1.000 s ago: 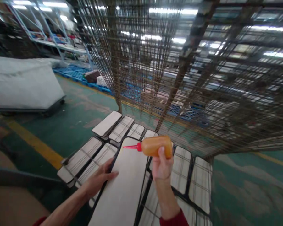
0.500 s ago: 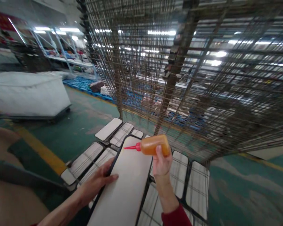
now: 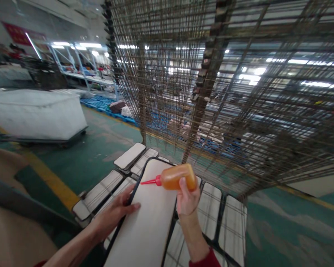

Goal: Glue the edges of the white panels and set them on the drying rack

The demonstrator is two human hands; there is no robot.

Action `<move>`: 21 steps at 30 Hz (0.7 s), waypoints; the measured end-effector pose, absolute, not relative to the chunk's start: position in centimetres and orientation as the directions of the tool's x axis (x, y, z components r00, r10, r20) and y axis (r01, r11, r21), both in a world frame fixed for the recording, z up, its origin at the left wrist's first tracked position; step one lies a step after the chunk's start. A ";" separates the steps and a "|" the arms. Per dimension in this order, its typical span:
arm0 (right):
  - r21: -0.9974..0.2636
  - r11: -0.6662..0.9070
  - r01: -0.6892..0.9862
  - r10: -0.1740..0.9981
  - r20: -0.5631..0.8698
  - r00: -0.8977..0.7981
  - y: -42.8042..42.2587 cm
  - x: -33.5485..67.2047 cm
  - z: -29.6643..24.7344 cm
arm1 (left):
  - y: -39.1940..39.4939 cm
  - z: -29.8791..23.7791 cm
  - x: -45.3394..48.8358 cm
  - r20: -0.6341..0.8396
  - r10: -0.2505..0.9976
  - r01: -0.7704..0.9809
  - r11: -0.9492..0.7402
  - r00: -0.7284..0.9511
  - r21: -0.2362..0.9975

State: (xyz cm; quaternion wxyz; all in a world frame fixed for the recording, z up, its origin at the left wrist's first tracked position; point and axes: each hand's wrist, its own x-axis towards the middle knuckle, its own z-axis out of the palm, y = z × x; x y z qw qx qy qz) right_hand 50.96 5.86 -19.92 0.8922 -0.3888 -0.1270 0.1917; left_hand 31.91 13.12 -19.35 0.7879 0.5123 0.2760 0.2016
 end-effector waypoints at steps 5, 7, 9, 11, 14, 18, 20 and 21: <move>-0.754 0.598 -0.272 0.480 0.065 0.875 5.6 49.2 -20.5 | 13.4 -19.1 32.0 -0.231 0.630 -0.077 0.422 0.741 0.903; -0.760 0.579 -0.296 0.511 0.055 0.858 5.3 48.6 -20.6 | 13.7 -19.4 32.0 -0.240 0.633 -0.100 0.452 0.736 0.886; -0.757 0.582 -0.299 0.508 0.052 0.860 5.0 48.4 -20.4 | 14.3 -20.1 32.1 -0.262 0.648 -0.107 0.472 0.715 0.875; -0.748 0.610 -0.263 0.467 0.071 0.882 4.6 48.5 -19.9 | 15.2 -21.5 32.1 -0.301 0.676 -0.086 0.475 0.672 0.876; -0.731 0.645 -0.225 0.396 0.067 0.916 3.9 49.4 -19.2 | 16.7 -25.2 32.3 -0.389 0.707 0.027 0.465 0.590 0.885; -0.700 0.633 -0.331 0.372 -0.100 0.923 3.3 50.7 -20.1 | 18.5 -32.1 33.3 -0.518 0.759 0.295 0.429 0.395 0.854; -0.691 0.608 -0.392 0.368 -0.192 0.910 3.1 51.3 -21.6 | 19.1 -35.8 34.0 -0.536 0.781 0.370 0.418 0.319 0.829; -0.687 0.591 -0.422 0.365 -0.239 0.900 3.0 51.5 -22.4 | 19.4 -37.5 34.4 -0.533 0.793 0.399 0.405 0.294 0.822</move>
